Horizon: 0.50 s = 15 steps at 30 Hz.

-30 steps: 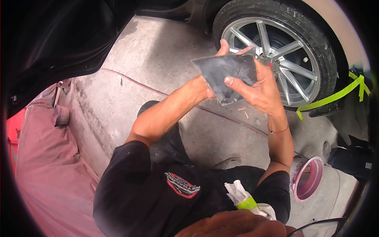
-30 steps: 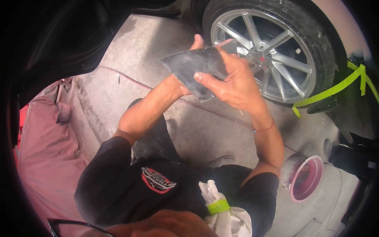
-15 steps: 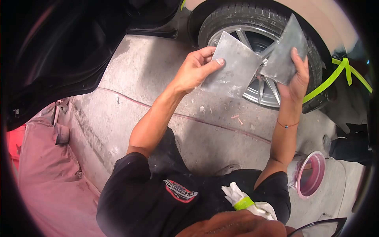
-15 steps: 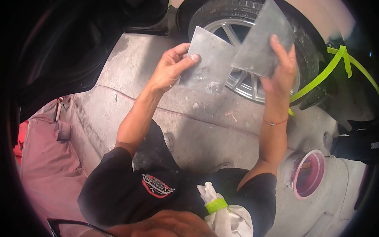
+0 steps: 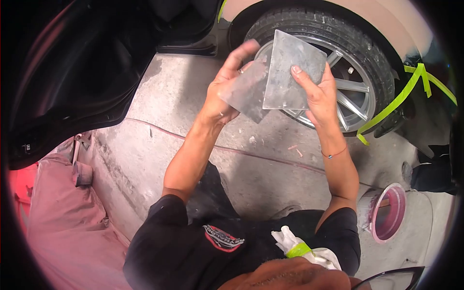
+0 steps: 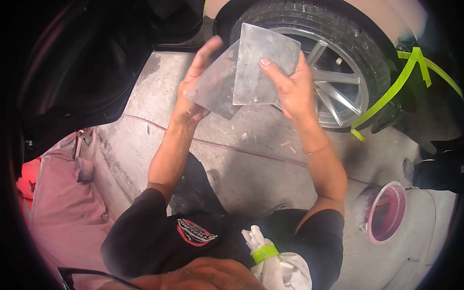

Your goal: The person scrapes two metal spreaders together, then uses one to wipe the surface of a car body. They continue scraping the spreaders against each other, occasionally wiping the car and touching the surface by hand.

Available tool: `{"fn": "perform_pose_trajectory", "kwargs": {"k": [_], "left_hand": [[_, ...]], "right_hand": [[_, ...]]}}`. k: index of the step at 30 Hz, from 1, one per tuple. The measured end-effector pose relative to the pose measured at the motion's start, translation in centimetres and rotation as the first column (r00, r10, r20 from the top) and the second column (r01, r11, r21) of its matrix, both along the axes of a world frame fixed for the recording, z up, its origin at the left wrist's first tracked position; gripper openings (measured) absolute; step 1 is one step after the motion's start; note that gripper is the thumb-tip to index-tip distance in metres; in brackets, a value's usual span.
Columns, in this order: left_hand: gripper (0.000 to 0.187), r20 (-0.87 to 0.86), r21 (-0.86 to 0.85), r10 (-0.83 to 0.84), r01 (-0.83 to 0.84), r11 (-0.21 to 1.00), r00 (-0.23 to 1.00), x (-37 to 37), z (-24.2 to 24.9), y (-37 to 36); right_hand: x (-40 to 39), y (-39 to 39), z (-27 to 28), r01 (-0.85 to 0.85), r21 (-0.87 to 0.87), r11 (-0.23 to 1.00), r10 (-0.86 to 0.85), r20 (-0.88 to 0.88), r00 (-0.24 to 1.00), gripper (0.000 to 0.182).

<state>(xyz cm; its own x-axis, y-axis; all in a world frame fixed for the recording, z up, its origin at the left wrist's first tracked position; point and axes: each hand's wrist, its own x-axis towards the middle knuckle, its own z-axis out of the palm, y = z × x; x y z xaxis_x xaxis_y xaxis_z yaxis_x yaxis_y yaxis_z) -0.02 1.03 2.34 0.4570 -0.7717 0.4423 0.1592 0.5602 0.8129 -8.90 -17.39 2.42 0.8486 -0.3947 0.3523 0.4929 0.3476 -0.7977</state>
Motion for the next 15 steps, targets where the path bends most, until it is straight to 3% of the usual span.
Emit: {"fn": "perform_pose_trajectory", "kwargs": {"k": [2,3,4,6,8,9,12,14,15], "left_hand": [[0.04,-0.326,-0.024,0.071,-0.083,0.996,0.943,-1.5,1.6,-0.6],[0.05,-0.517,-0.007,0.025,-0.034,0.999,0.856,-1.5,1.3,-0.7],[0.05,-0.519,-0.005,0.029,-0.037,0.999,0.854,-1.3,1.1,-0.6],[0.053,-0.66,-0.1,-0.215,0.199,0.975,0.72,-1.2,1.2,-0.7],[0.054,-0.666,-0.056,-0.159,0.163,0.985,0.729,-1.4,0.4,-0.9],[0.054,-0.668,-0.014,-0.104,0.127,0.992,0.737,-1.5,0.3,-1.1],[0.054,-0.66,-0.029,-0.146,0.169,0.985,0.737,-2.0,0.3,-1.1],[0.057,-0.661,-0.065,-0.18,0.183,0.981,0.729,-1.9,-0.5,-1.1],[0.061,-0.653,-0.101,-0.212,0.195,0.976,0.727,-2.1,-0.4,-1.4]], "right_hand": [[0.4,0.9,-0.3,0.16,-0.077,0.984,-0.156,0.056,0.986,0.045],[0.5,1.3,-0.3,0.157,-0.076,0.985,-0.153,0.055,0.987,0.045],[0.5,1.6,-0.3,0.17,-0.113,0.979,-0.16,0.089,0.983,0.044],[0.4,1.7,-0.3,0.185,-0.148,0.971,-0.168,0.124,0.978,0.043],[0.3,1.2,-0.4,0.154,-0.32,0.935,-0.142,0.061,0.988,0.041],[0.4,0.8,-0.5,0.156,-0.319,0.935,-0.144,0.062,0.988,0.041],[1.0,-0.3,-0.8,0.287,-0.329,0.9,-0.274,0.086,0.958,0.04],[1.5,-1.3,-0.5,0.339,-0.079,0.937,-0.322,0.173,0.931,0.041],[1.6,-1.6,-0.5,0.399,-0.129,0.908,-0.372,0.191,0.908,0.041]]}}
